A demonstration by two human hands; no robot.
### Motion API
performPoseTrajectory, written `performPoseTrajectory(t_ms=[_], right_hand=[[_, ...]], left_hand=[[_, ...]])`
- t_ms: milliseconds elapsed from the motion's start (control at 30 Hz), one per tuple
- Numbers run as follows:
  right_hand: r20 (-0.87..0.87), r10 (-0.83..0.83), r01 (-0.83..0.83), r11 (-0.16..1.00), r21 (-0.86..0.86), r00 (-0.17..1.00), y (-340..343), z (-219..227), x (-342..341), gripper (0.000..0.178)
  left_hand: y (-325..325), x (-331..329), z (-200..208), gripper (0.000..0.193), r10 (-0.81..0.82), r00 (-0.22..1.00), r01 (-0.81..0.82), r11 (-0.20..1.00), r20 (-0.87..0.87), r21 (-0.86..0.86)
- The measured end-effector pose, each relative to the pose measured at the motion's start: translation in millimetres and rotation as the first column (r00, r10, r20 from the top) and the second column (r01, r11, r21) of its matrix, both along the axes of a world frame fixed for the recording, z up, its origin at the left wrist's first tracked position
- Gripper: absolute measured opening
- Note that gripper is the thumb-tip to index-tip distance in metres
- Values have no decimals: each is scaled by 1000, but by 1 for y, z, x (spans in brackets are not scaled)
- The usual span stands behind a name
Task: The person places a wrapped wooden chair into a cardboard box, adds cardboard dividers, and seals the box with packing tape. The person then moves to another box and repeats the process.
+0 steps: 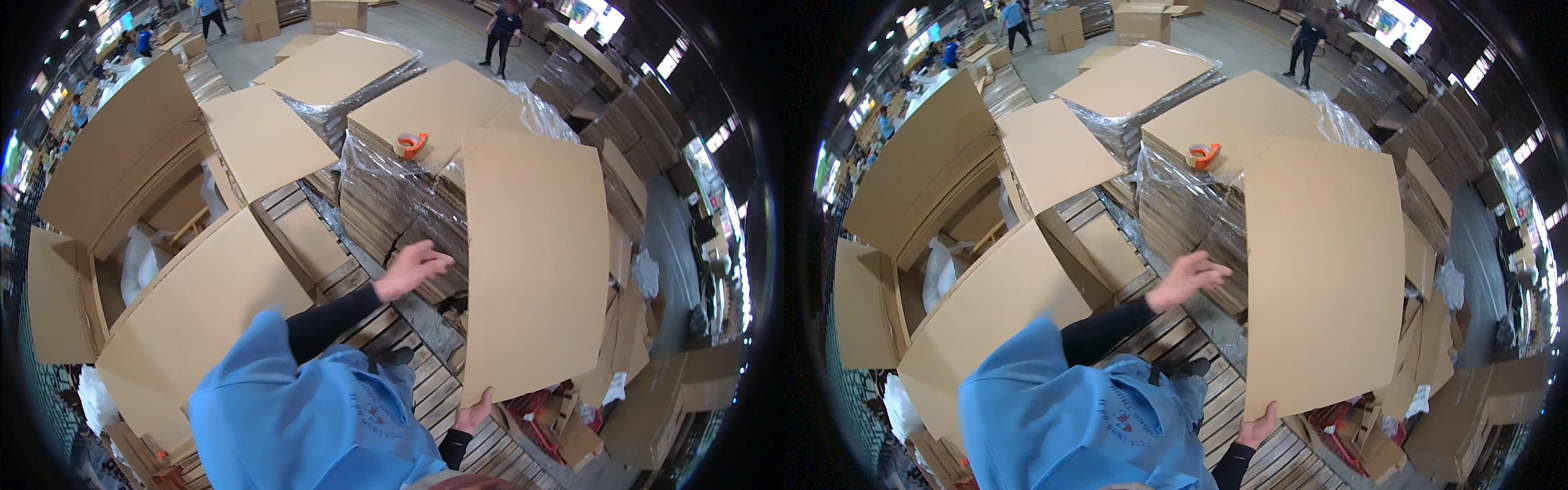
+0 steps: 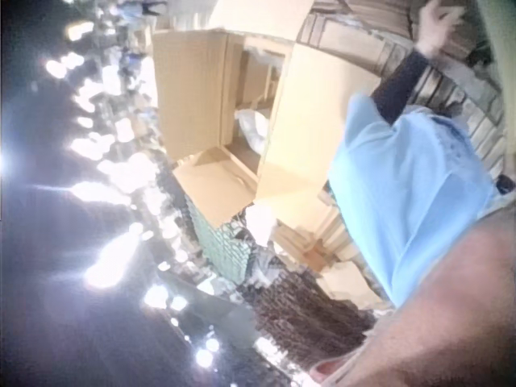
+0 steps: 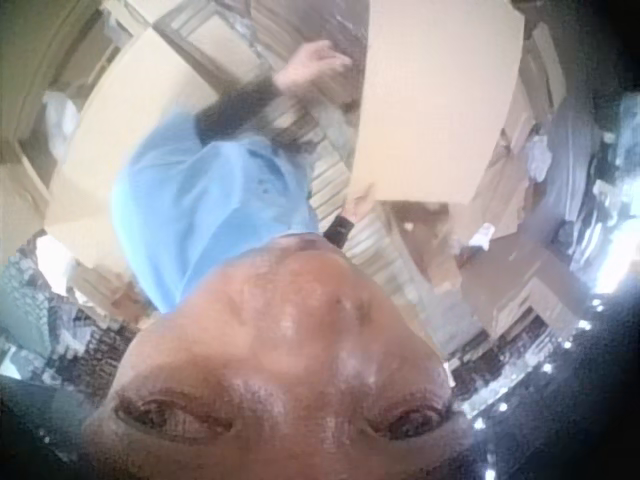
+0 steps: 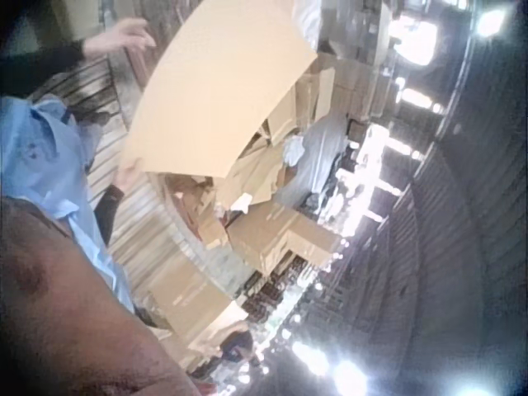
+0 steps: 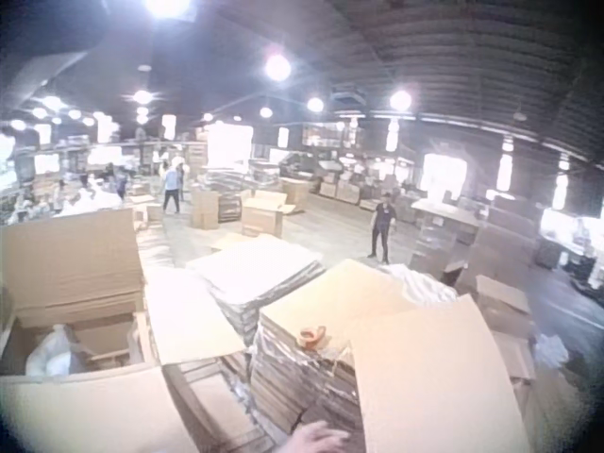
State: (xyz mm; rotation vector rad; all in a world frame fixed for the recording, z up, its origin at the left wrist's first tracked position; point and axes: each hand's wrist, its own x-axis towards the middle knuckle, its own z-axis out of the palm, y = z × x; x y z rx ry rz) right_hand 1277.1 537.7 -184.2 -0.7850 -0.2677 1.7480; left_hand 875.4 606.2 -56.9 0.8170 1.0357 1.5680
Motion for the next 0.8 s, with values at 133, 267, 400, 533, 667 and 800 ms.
performPoseTrajectory(t_ms=[133, 267, 400, 533, 667, 800], right_hand=[[-31, 143, -140, 987, 82, 989, 98, -13, -14, 36], [-51, 187, -186, 982, 17, 981, 182, -3, -47, 21], [-155, 291, -293, 956, 6, 944, 244, 16, -95, 23], [-49, 358, -359, 934, -2, 932, 296, 29, -120, 36], [21, 458, -459, 888, 37, 889, 330, 42, -167, 40], [21, 565, -564, 819, 106, 825, 346, 58, -236, 41]], left_hand=[[-42, -75, 56, 41, 574, 477, -451, 810, -665, 375], [-101, -167, 59, 46, 405, -329, -793, 373, -853, 482], [-163, -226, 15, 48, -140, -622, -783, 106, -771, 612], [-160, -221, 22, 55, -188, -113, -993, -1, -976, 115], [-152, -215, 24, 50, -191, -143, -989, -15, -971, 149], [-143, -217, 14, 46, -195, -258, -963, -21, -946, 267]])
